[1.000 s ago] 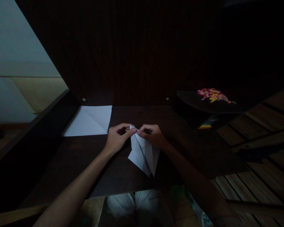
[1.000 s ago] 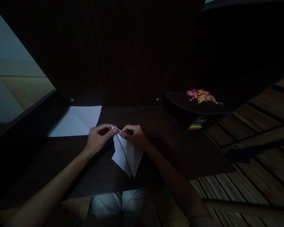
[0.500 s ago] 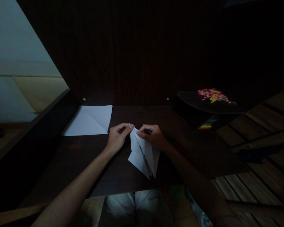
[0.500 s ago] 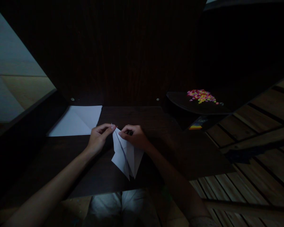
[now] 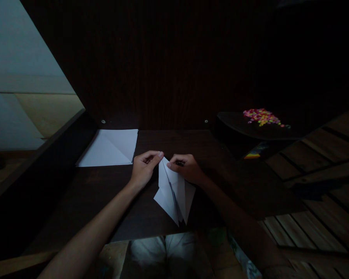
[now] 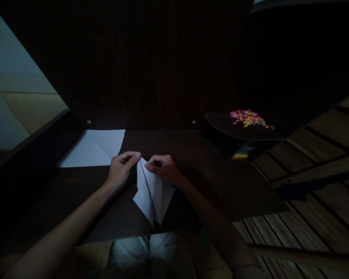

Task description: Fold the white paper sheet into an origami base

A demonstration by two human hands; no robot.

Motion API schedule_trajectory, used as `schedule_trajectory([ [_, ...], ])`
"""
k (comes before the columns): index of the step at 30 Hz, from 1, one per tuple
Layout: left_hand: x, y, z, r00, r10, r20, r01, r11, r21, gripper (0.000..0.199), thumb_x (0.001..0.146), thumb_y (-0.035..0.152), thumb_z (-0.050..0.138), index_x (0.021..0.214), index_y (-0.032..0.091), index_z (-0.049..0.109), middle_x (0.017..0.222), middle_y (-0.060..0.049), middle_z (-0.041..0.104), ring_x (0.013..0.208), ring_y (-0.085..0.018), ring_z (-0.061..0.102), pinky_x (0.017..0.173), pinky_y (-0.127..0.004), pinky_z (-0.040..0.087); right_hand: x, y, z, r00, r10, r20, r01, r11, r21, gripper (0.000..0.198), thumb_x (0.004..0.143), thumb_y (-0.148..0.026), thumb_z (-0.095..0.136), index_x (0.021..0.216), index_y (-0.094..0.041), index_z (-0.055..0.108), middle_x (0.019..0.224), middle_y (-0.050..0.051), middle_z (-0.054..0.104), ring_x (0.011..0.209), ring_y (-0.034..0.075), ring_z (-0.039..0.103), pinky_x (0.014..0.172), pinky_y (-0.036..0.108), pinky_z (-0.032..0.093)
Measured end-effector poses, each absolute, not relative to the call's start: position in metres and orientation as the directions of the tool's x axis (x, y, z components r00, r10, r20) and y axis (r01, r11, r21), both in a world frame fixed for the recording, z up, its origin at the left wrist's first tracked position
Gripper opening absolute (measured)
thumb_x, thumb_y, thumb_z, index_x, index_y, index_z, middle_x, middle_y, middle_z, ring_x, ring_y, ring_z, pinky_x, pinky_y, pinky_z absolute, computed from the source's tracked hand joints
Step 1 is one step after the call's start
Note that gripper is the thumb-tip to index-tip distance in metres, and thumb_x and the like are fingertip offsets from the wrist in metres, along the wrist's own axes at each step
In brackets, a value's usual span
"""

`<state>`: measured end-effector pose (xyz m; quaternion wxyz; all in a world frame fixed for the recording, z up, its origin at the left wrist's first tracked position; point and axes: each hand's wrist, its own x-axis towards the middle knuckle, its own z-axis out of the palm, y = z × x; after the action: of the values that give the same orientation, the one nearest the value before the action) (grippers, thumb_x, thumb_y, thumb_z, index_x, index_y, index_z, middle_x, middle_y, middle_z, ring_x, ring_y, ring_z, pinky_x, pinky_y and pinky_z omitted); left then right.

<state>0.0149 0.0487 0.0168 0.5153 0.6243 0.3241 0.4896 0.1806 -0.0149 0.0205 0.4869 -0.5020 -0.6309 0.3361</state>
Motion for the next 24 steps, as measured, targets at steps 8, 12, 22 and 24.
schedule_trajectory([
  [8,0.0150,0.0479,0.0169,0.293,0.919,0.263,-0.125,-0.236,0.964,0.028,0.076,0.045,0.073,0.076,0.017,0.077,0.080,-0.005,0.075,0.077,-0.020,0.067,0.071,-0.028,0.050,0.1795,-0.0141,0.0203,-0.019,0.961,0.276,0.319,0.268,-0.909,0.020,0.079,-0.033,0.063,0.068,-0.017,0.066,0.067,-0.001,0.064,0.064,0.013,0.057,0.063,0.025,0.042],
  [12,0.0145,0.0494,0.0171,0.335,0.905,0.262,-0.133,-0.230,0.964,0.033,0.077,0.048,0.072,0.083,0.017,0.077,0.082,-0.006,0.075,0.077,-0.019,0.066,0.073,-0.028,0.050,0.1807,-0.0140,0.0215,-0.012,0.960,0.279,0.329,0.267,-0.906,0.019,0.079,-0.032,0.063,0.068,-0.017,0.066,0.067,-0.001,0.064,0.064,0.013,0.057,0.063,0.025,0.042],
  [22,0.0130,0.0524,0.0188,0.331,0.907,0.261,-0.201,-0.202,0.958,0.031,0.080,0.046,0.068,0.077,0.016,0.075,0.070,-0.003,0.068,0.066,-0.016,0.059,0.065,-0.026,0.047,0.1803,-0.0143,0.0241,0.029,0.963,0.268,0.342,0.243,-0.908,0.019,0.077,-0.031,0.063,0.065,-0.017,0.065,0.064,-0.001,0.062,0.060,0.012,0.054,0.060,0.025,0.040],
  [24,0.0110,0.0518,0.0196,0.325,0.899,0.292,-0.159,-0.253,0.954,0.021,0.077,0.038,0.071,0.078,0.017,0.075,0.074,-0.003,0.070,0.072,-0.017,0.060,0.068,-0.026,0.047,0.1802,-0.0144,0.0237,0.027,0.962,0.273,0.344,0.247,-0.906,0.019,0.077,-0.032,0.063,0.065,-0.017,0.064,0.063,-0.002,0.061,0.060,0.012,0.054,0.060,0.025,0.040],
])
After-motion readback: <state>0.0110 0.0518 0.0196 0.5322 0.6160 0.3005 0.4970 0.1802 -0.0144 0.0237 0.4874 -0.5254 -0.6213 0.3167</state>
